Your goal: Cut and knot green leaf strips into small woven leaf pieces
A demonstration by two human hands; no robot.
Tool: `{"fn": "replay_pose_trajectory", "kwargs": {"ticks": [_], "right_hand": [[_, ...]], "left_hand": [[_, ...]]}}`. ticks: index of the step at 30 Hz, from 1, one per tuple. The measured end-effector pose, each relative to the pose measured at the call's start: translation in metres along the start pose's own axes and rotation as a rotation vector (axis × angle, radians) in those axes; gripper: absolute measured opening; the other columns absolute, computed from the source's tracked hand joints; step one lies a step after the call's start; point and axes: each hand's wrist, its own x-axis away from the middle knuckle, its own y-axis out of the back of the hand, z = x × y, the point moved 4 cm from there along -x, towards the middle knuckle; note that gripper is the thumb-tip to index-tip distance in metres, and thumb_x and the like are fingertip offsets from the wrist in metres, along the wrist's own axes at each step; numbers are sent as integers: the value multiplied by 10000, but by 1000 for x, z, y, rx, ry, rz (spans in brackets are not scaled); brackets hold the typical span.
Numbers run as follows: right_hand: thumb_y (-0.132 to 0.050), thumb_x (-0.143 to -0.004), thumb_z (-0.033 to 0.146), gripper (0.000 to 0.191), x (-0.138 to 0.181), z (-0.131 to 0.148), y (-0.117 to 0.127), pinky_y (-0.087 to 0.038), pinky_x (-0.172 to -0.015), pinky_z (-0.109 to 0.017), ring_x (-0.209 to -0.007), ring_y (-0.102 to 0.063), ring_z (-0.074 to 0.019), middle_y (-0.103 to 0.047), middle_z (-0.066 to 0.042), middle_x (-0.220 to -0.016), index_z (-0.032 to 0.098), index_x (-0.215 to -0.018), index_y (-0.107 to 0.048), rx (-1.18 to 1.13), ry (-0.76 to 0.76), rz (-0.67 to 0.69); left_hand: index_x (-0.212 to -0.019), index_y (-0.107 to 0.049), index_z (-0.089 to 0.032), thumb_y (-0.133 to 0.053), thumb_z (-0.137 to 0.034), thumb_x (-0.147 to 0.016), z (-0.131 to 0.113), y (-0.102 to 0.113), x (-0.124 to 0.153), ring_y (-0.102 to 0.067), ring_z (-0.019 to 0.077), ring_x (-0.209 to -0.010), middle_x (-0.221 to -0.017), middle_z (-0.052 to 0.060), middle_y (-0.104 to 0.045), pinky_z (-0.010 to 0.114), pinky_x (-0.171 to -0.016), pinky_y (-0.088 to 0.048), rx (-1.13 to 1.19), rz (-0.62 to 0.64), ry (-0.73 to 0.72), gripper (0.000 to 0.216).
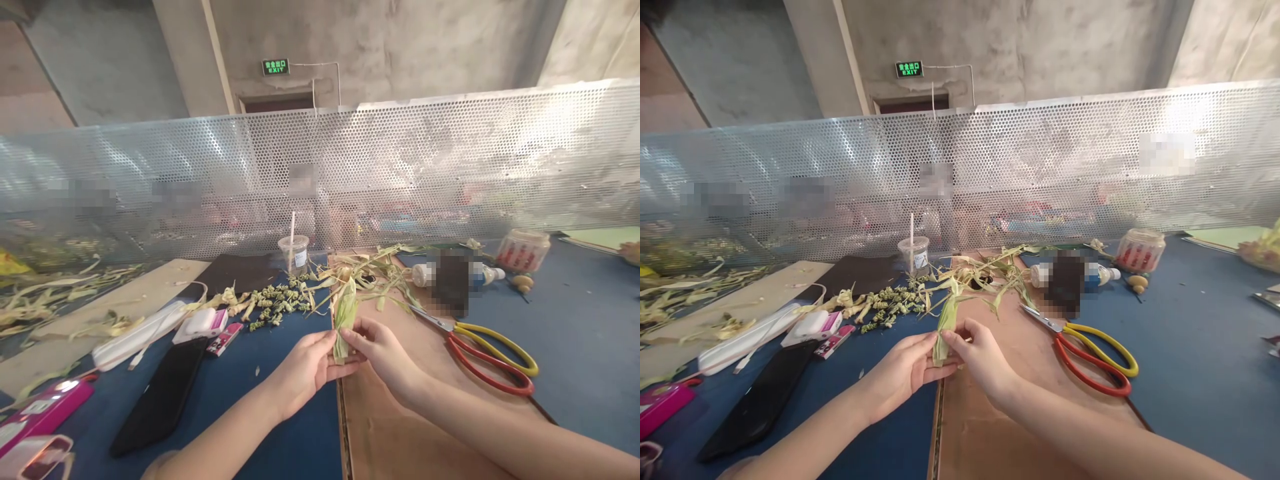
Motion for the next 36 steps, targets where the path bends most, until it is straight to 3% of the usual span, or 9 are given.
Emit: {"fn": "replay_pose_trajectory", "kwargs": {"ticks": [14, 21, 28, 36], "right_hand": [[-604, -749, 385, 242, 3, -4, -3, -407, -635, -245, -696, -488, -130, -530, 0, -745, 171, -804, -506, 20, 64, -130], [-622, -734, 368, 305, 0, -3, -3, -424, -624, -244, -695, -495, -133, -528, 3, -746, 187, -969, -551, -41, 88, -64], [-629, -730, 361, 218, 1, 2, -3, -418, -636, -253, -678, -507, -132, -524, 6, -710, 164, -794, -561, -138, 57, -3], [-625, -706, 350, 203, 2, 11, -1, -404, -634, -254, -677, -531, -144, -585, -6, -712, 158, -757, -585, -11, 10, -58]], "left_hand": [[-1008, -600, -92, -444, -245, -883, 4, 0, 0, -558, 233, -1052, -1117, 136, -598, 382, -975, -390, 48, -9, -14, 251], [-1061, -598, -97, -469, -249, -871, 3, 3, 0, -553, 224, -1055, -1108, 136, -605, 372, -971, -391, 23, -21, -7, 276], [-1050, -602, -94, -478, -266, -867, 3, 6, 0, -580, 227, -989, -1051, 142, -623, 407, -940, -396, -37, -34, -14, 280], [-1122, -581, -115, -464, -214, -875, -1, -4, 2, -510, 229, -1091, -1145, 128, -578, 391, -980, -362, -29, 24, -90, 291]]}}
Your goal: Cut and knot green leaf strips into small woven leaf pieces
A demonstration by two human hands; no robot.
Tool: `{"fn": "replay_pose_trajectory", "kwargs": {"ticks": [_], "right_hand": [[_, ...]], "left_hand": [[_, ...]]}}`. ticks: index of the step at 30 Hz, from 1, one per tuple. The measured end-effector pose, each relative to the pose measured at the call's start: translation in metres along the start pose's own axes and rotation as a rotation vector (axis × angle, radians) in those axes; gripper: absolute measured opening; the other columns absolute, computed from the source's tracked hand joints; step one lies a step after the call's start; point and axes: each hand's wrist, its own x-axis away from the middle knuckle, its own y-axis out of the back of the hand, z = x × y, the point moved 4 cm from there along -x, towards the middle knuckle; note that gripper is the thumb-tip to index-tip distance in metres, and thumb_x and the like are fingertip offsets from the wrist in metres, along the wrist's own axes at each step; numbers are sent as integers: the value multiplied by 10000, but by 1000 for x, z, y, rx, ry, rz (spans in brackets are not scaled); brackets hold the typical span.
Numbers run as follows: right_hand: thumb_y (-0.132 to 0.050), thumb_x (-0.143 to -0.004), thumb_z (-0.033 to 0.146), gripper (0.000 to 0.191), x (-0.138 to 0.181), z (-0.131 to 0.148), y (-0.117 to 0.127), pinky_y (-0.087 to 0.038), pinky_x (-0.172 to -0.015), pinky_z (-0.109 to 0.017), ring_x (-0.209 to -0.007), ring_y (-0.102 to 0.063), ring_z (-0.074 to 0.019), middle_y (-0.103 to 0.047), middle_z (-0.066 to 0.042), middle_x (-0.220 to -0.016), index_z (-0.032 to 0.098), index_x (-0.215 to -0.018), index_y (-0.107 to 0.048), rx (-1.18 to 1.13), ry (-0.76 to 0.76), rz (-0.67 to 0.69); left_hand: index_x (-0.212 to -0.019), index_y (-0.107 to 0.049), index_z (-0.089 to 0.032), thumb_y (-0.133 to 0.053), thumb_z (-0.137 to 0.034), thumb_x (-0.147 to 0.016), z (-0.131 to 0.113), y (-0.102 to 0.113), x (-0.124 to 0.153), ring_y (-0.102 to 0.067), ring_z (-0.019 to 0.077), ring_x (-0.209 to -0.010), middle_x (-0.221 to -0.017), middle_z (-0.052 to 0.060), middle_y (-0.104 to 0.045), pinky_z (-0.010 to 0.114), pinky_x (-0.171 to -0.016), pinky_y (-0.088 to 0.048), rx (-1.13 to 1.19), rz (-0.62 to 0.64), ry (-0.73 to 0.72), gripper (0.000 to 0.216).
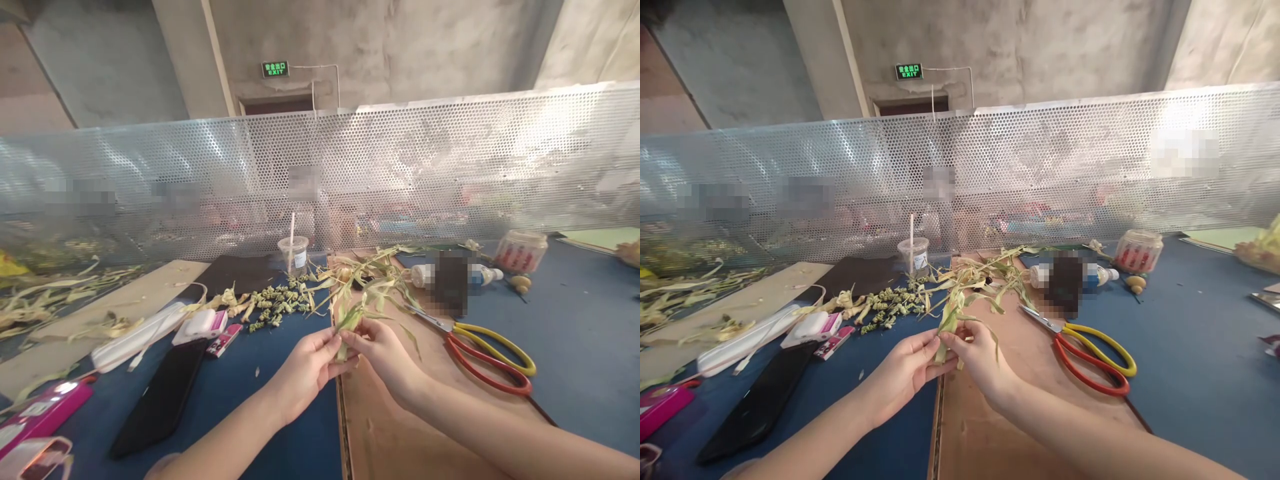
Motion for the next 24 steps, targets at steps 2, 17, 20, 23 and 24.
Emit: {"fn": "replay_pose_trajectory", "kwargs": {"ticks": [2, 17, 20, 23, 24], "right_hand": [[-619, -706, 355, 202, 1, 0, 0, -404, -650, -254, -694, -534, -146, -598, -7, -730, 164, -764, -590, 23, 7, -11], [-638, -707, 342, 375, -4, -9, 2, -445, -691, -270, -828, -553, -171, -577, -39, -900, 183, -1027, -525, -148, -102, 36], [-613, -726, 388, 259, -4, -3, -1, -433, -665, -263, -747, -555, -156, -599, -36, -834, 155, -835, -579, -158, -80, 171], [-620, -712, 400, 251, -5, 4, 1, -414, -605, -246, -652, -526, -134, -577, -6, -718, 154, -740, -579, -98, -30, 154], [-622, -707, 399, 249, -5, 7, 2, -404, -588, -242, -628, -514, -129, -561, 5, -679, 155, -718, -578, -67, -17, 129]], "left_hand": [[-1167, -554, -125, -489, -178, -860, 0, -1, 0, -488, 230, -1121, -1173, 123, -565, 385, -997, -344, -16, 17, -5, 319], [-1185, -533, -120, -538, -88, -806, 2, 1, 0, -496, 245, -1133, -1146, 136, -593, 399, -1014, -321, -63, 30, 14, 380], [-1185, -517, -128, -558, -89, -792, 3, 3, 0, -528, 246, -1098, -1096, 132, -618, 408, -996, -341, -50, -5, 31, 397], [-1141, -526, -126, -603, -108, -765, 3, 7, 0, -555, 242, -1060, -1043, 128, -636, 401, -979, -356, -30, -57, 37, 383], [-1106, -539, -118, -608, -134, -767, 3, 8, 0, -560, 244, -1050, -1033, 133, -638, 399, -970, -362, -34, -64, 44, 347]]}}
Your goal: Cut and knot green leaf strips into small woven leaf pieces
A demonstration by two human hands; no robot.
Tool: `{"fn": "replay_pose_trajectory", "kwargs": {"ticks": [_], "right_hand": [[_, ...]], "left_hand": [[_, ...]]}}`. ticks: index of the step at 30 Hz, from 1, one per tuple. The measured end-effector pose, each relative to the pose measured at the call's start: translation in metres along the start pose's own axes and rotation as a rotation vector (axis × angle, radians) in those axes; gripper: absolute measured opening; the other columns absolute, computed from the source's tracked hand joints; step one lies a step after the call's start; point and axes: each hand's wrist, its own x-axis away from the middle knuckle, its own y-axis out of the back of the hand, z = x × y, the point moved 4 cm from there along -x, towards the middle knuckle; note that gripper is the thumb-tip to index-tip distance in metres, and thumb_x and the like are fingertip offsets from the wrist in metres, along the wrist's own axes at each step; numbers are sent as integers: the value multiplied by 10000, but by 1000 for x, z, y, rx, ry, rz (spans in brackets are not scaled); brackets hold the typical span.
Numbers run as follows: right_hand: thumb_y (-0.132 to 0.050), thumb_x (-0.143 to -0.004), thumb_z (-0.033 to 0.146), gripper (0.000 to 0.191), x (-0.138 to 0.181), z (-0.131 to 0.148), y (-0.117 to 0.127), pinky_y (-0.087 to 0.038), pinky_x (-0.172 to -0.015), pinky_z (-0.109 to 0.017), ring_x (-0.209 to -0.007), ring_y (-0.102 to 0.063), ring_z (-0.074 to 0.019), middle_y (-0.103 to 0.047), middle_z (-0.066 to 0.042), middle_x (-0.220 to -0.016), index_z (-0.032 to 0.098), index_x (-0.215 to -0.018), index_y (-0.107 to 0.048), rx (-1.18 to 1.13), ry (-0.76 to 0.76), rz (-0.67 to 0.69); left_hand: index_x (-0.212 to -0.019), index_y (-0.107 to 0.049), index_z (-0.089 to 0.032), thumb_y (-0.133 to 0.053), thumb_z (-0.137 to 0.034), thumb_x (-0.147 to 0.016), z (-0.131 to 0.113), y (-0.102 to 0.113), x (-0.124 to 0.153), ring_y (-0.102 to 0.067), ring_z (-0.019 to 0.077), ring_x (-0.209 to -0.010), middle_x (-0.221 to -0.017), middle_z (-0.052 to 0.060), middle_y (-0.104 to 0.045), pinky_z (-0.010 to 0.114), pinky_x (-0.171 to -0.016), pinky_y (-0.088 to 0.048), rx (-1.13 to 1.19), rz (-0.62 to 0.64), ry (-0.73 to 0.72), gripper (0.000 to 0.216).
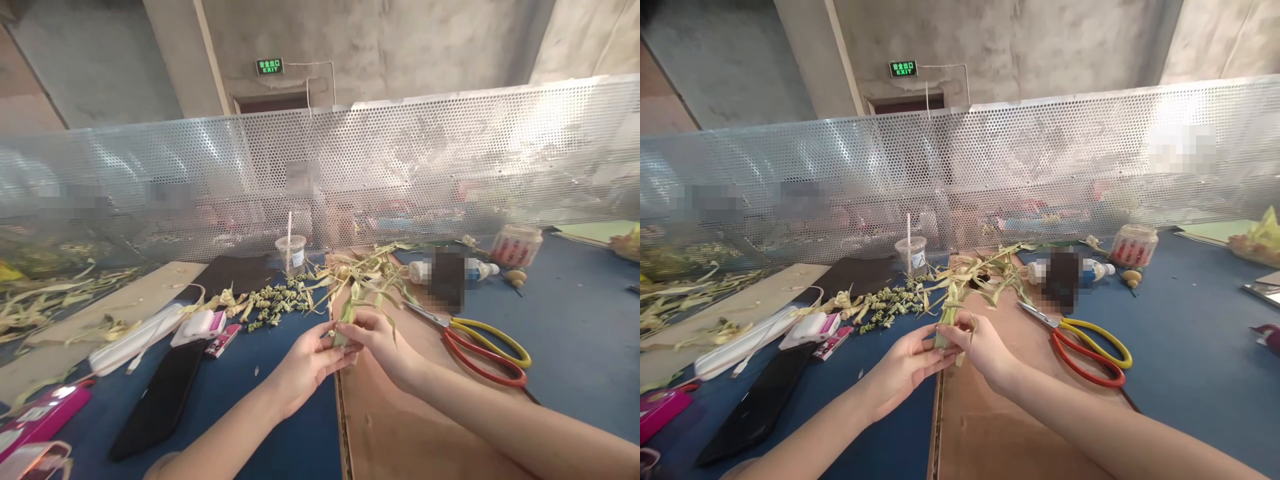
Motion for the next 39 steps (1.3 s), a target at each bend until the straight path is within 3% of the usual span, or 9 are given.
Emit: {"fn": "replay_pose_trajectory", "kwargs": {"ticks": [4, 9, 14, 20, 28, 33, 39], "right_hand": [[-606, -724, 390, 253, 0, 9, 4, -374, -581, -239, -586, -471, -113, -508, 27, -600, 155, -640, -560, 108, 54, -58], [-568, -764, 364, 225, -2, 4, 4, -362, -560, -234, -561, -437, -96, -477, 38, -607, 160, -675, -532, 95, 101, -16], [-565, -762, 390, 254, -4, -4, 3, -362, -566, -241, -560, -450, -103, -478, 37, -583, 161, -663, -519, 148, 126, -26], [-579, -738, 328, 176, -2, 1, -1, -366, -542, -240, -541, -467, -103, -507, 28, -629, 162, -736, -520, 48, 83, 36], [-578, -728, 437, 297, -9, 11, 14, -183, -427, -217, -436, -280, -57, -375, 64, -506, 142, -696, -555, -65, 11, -93], [-602, -714, 462, 340, -11, 15, 20, -166, -420, -218, -426, -237, -46, -332, 74, -485, 134, -645, -546, -70, 46, -144], [-624, -675, 486, 357, -9, 22, 24, -238, -393, -214, -419, -335, -65, -397, 56, -476, 160, -610, -496, 81, 48, -200]], "left_hand": [[-952, -562, -89, -527, -319, -828, 5, 1, -1, -623, 242, -866, -899, 160, -655, 402, -819, -439, -126, 23, 97, 264], [-861, -554, -110, -487, -352, -845, 8, 0, 0, -518, 110, -590, -682, 37, -556, 263, -592, -407, -220, 5, 87, 252], [-833, -555, -118, -490, -378, -836, 8, -2, 1, -439, 82, -566, -666, 3, -482, 239, -570, -363, -238, -7, 110, 268], [-812, -537, -133, -512, -389, -814, 13, 0, -1, -395, 78, -512, -592, -20, -457, 227, -507, -325, -309, -10, 121, 257], [-832, -480, -157, -439, -404, -838, 19, -2, 2, -431, 87, -455, -587, -4, -535, 225, -461, -314, -446, 66, 146, 251], [-824, -478, -148, -437, -371, -842, 17, -6, 5, -435, 82, -455, -590, 1, -544, 220, -453, -308, -437, 100, 199, 228], [-796, -483, -152, -454, -373, -835, 15, -10, 8, -486, 100, -479, -582, 16, -571, 212, -438, -312, -381, 189, 276, 226]]}}
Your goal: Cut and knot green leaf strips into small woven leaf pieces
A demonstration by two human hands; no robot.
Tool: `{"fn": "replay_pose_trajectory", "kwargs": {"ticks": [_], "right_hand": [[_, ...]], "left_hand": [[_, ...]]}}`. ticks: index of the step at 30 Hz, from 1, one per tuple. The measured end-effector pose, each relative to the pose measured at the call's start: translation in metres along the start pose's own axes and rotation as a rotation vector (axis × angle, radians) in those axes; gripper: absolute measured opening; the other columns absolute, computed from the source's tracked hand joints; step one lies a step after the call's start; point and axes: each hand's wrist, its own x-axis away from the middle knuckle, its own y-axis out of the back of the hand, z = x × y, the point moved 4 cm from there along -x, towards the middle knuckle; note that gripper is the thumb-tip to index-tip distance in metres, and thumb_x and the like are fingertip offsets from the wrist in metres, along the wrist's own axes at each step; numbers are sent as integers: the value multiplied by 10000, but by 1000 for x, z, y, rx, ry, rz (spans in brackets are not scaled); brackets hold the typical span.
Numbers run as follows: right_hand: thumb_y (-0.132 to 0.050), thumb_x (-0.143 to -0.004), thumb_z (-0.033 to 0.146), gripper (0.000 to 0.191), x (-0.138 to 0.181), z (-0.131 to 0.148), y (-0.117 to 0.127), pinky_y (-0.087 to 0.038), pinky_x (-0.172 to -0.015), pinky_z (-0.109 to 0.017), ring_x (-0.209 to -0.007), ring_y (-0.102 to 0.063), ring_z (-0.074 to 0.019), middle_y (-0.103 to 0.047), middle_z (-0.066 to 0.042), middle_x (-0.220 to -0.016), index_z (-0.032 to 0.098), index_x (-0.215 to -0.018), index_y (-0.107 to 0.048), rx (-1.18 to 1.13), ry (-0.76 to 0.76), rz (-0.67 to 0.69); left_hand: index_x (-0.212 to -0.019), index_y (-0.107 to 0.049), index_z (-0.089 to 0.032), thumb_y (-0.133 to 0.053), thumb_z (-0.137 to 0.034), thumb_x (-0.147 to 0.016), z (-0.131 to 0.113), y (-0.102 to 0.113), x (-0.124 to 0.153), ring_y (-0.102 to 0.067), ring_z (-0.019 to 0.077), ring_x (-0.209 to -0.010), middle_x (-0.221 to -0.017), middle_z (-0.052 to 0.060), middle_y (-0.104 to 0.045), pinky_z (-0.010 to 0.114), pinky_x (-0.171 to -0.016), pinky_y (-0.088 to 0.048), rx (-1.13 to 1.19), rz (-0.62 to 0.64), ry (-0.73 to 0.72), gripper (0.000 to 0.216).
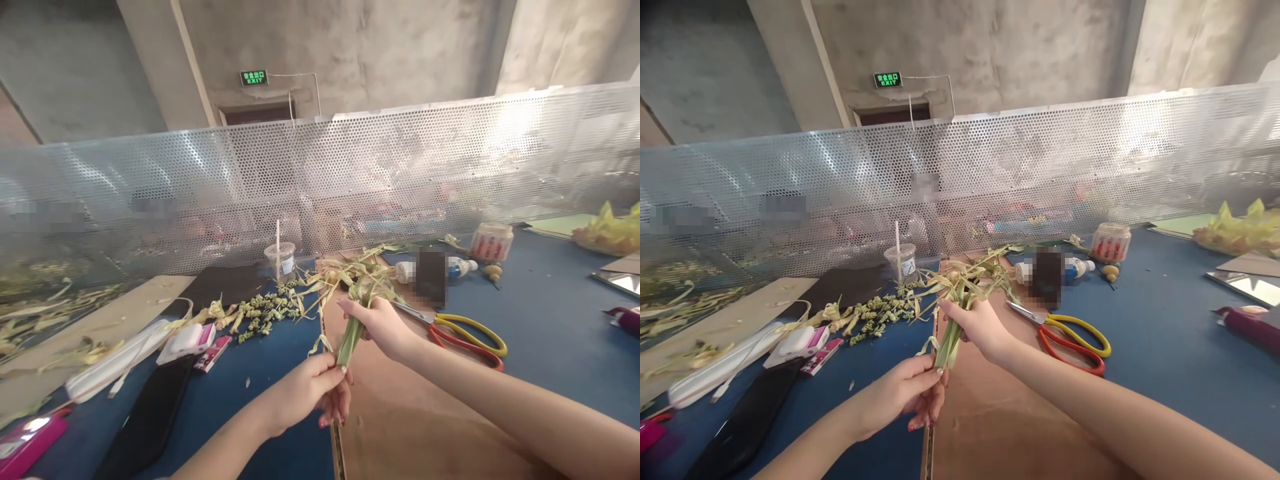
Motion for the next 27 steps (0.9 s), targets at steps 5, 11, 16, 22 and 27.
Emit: {"fn": "replay_pose_trajectory", "kwargs": {"ticks": [5, 11, 16, 22, 27], "right_hand": [[-566, -716, 525, 373, 4, 0, -5, -299, -389, -208, -416, -358, -69, -426, 49, -493, 172, -621, -488, 98, 80, 35], [-540, -752, 484, 330, 15, 11, -16, -310, -389, -192, -427, -375, -67, -442, 46, -516, 170, -655, -510, 109, 173, 135], [-526, -751, 510, 351, 21, 9, -22, -342, -375, -201, -423, -472, -96, -515, 20, -528, 172, -661, -507, 85, 195, 224], [-542, -735, 525, 369, 17, -2, -17, -390, -358, -217, -366, -484, -95, -528, 24, -533, 171, -658, -475, -23, 178, 244], [-562, -739, 479, 311, 15, 7, -13, -307, -269, -182, -330, -444, -80, -494, 52, -529, 177, -709, -492, -51, 115, 151]], "left_hand": [[-911, -517, -144, -449, -303, -829, -12, 1, 8, -580, 116, -466, -802, 93, -664, 203, -399, -290, -155, 98, 40, 191], [-1305, -324, -227, -656, -248, -715, -52, 16, 7, -589, 199, -937, -1011, 87, -632, 291, -763, -426, -216, -135, -229, 677], [-987, -584, -155, -724, -181, -634, -60, -6, -12, -587, 169, -797, -867, 65, -620, 286, -708, -434, -50, 54, -188, 380], [-716, -525, -135, -697, -223, -661, -48, -8, -23, -391, 47, -483, -564, -46, -452, 220, -481, -274, -87, 50, -31, 201], [-847, -463, -166, -603, -301, -753, -43, -7, -20, -276, 28, -469, -706, -9, -507, 216, -452, -170, -107, 14, -36, 216]]}}
